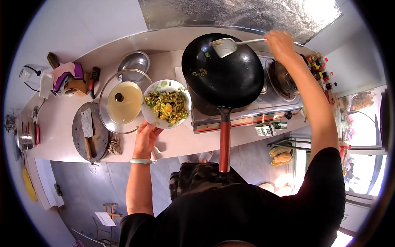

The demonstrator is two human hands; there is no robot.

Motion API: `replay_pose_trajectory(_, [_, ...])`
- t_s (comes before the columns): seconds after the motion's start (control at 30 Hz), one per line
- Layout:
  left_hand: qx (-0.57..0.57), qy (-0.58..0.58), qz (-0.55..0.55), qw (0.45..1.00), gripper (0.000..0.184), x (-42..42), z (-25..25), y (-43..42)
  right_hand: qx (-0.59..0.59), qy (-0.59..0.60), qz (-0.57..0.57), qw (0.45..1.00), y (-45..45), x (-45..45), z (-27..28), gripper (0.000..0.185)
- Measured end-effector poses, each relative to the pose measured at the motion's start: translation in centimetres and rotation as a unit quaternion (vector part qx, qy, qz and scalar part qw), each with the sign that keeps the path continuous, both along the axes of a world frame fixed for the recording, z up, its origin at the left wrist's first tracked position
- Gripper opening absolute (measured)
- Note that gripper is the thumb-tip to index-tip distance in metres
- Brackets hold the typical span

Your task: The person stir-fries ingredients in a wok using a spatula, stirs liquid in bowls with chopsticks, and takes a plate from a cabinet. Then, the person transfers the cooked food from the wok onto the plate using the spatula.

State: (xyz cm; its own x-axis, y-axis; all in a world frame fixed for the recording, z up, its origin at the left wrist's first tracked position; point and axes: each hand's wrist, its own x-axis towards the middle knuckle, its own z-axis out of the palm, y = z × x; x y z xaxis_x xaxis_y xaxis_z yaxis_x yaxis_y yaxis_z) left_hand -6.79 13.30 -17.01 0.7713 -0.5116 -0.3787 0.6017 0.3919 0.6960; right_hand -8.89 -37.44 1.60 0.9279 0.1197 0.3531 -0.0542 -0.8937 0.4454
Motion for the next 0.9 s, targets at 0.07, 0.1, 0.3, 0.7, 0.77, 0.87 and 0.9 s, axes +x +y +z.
replay_pose_trajectory(0.07, [0.002, 0.003, -0.002, 1.000, 0.031, -0.4, 0.0, -0.1, -0.003, -0.018, 0.069, 0.997, 0.9, 1.1, -0.7, 0.002])
replay_pose_trajectory(0.1, [0.004, 0.003, -0.004, 1.000, 0.030, -0.5, -0.1, -0.1, -0.002, -0.027, 0.104, 0.994, 1.8, 1.4, -0.9, 0.002])
replay_pose_trajectory(0.3, [-0.018, -0.007, -0.010, 1.000, 0.030, -0.9, -0.4, 0.2, 0.000, -0.001, 0.242, 0.970, 3.9, 0.6, -0.2, 0.008])
replay_pose_trajectory(0.7, [-0.024, -0.009, -0.019, 0.999, 0.032, -0.6, -1.1, 0.2, 0.058, 0.240, -0.155, 0.956, -2.1, -1.7, 5.7, 0.008])
replay_pose_trajectory(0.77, [-0.019, -0.009, -0.020, 1.000, 0.033, -0.5, -1.1, 0.3, 0.076, 0.297, -0.189, 0.933, -1.9, -1.1, 5.6, 0.009])
replay_pose_trajectory(0.87, [-0.014, -0.013, -0.021, 1.000, 0.033, -0.5, -1.2, 0.3, 0.156, 0.330, -0.137, 0.921, -2.1, -0.9, 3.6, 0.011])
replay_pose_trajectory(0.9, [-0.012, -0.014, -0.020, 1.000, 0.033, -0.5, -1.2, 0.2, 0.192, 0.332, -0.102, 0.918, -2.2, -0.8, 2.3, 0.011])
